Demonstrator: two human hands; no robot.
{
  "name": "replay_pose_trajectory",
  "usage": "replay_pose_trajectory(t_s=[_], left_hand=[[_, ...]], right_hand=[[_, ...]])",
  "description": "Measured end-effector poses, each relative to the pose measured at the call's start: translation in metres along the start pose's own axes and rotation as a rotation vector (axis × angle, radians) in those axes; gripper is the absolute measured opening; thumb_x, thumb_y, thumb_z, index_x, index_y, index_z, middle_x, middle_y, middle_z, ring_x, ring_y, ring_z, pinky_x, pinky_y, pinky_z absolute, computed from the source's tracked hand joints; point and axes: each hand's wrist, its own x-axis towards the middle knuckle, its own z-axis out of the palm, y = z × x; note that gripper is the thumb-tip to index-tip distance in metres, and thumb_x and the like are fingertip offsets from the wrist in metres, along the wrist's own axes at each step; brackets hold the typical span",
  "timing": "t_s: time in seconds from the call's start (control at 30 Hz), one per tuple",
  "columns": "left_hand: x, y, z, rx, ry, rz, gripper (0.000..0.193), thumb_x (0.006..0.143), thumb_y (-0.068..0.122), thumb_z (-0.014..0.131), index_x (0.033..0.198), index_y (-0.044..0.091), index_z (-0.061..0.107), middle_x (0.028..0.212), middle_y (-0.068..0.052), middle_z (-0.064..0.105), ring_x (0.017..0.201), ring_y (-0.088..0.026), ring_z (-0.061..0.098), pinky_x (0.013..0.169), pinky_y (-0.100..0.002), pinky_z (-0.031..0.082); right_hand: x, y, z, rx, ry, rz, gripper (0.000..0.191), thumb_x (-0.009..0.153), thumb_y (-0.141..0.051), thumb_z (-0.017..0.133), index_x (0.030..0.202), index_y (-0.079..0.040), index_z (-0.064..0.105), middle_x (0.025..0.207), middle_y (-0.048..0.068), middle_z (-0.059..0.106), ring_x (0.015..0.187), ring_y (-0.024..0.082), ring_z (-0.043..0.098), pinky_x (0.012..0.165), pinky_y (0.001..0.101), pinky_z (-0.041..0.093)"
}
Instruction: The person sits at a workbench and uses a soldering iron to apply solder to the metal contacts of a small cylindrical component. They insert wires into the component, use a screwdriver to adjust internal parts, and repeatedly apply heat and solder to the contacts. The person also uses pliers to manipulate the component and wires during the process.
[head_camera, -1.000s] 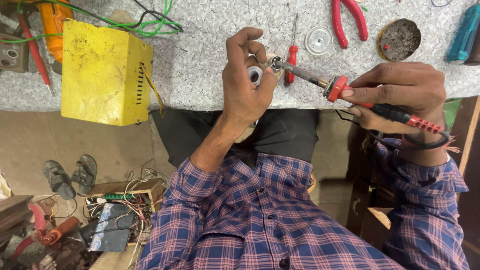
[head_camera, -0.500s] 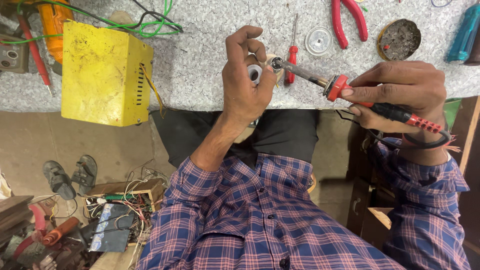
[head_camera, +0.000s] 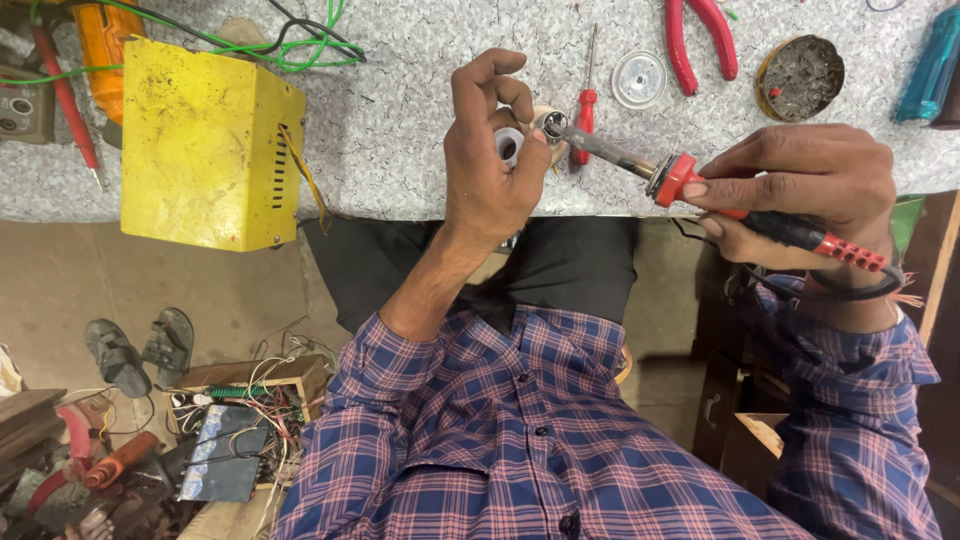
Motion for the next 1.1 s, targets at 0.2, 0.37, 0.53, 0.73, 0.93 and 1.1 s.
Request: replay_pose_trajectory(t_s=[0.2, 0.37, 0.53, 0.73, 0.93, 1.1], left_hand=[[-0.0007, -0.0018, -0.0013, -0.011, 0.002, 0.007, 0.056, 0.096, -0.004, 0.059, 0.147, 0.003, 0.037, 0.099, -0.006, 0.054, 0.094, -0.011, 0.061, 0.086, -0.027, 0.061], [-0.001, -0.0032, -0.0021, -0.025, 0.007, 0.0, 0.057, 0.096, -0.004, 0.059, 0.147, 0.002, 0.036, 0.099, -0.006, 0.055, 0.095, -0.011, 0.062, 0.086, -0.027, 0.061], [-0.0025, -0.0039, -0.0036, -0.019, 0.01, -0.001, 0.058, 0.095, -0.005, 0.059, 0.147, 0.002, 0.036, 0.101, -0.007, 0.055, 0.096, -0.012, 0.063, 0.089, -0.028, 0.061], [-0.0022, -0.0053, -0.0032, -0.008, 0.015, 0.006, 0.057, 0.095, -0.005, 0.059, 0.147, 0.002, 0.037, 0.1, -0.006, 0.054, 0.095, -0.012, 0.063, 0.089, -0.027, 0.062], [-0.0032, -0.0053, -0.0018, -0.037, 0.013, -0.017, 0.056, 0.095, -0.003, 0.059, 0.146, 0.002, 0.036, 0.099, -0.006, 0.053, 0.095, -0.012, 0.063, 0.089, -0.027, 0.062], [-0.0035, -0.0058, -0.0036, -0.03, 0.013, -0.015, 0.056, 0.096, -0.002, 0.061, 0.146, 0.003, 0.036, 0.099, -0.005, 0.053, 0.097, -0.011, 0.064, 0.092, -0.029, 0.061]], right_hand=[[-0.0007, -0.0004, -0.0001, -0.024, -0.013, -0.002, 0.027, 0.077, -0.003, 0.082, 0.104, -0.008, 0.078, 0.09, 0.012, 0.073, 0.078, 0.021, 0.073, 0.064, 0.0286, 0.057], [0.0023, 0.0033, 0.0018, -0.019, 0.021, -0.024, 0.026, 0.078, -0.003, 0.083, 0.103, -0.007, 0.077, 0.089, 0.012, 0.073, 0.079, 0.022, 0.073, 0.067, 0.0302, 0.057], [0.001, 0.0016, 0.0011, -0.022, 0.01, -0.001, 0.027, 0.077, -0.003, 0.083, 0.103, -0.007, 0.078, 0.089, 0.012, 0.073, 0.077, 0.021, 0.073, 0.061, 0.0278, 0.056], [0.0001, -0.002, 0.0014, -0.01, 0.005, -0.005, 0.028, 0.077, -0.002, 0.081, 0.104, -0.007, 0.078, 0.091, 0.013, 0.073, 0.079, 0.022, 0.073, 0.064, 0.0289, 0.057], [0.0005, 0.0, 0.001, -0.018, 0.006, -0.009, 0.027, 0.076, -0.002, 0.082, 0.102, -0.007, 0.078, 0.09, 0.013, 0.073, 0.077, 0.021, 0.073, 0.064, 0.0296, 0.056], [0.0022, 0.0064, 0.0018, -0.024, 0.018, -0.027, 0.026, 0.077, -0.001, 0.083, 0.102, -0.007, 0.077, 0.089, 0.013, 0.073, 0.077, 0.021, 0.072, 0.062, 0.0288, 0.057]])
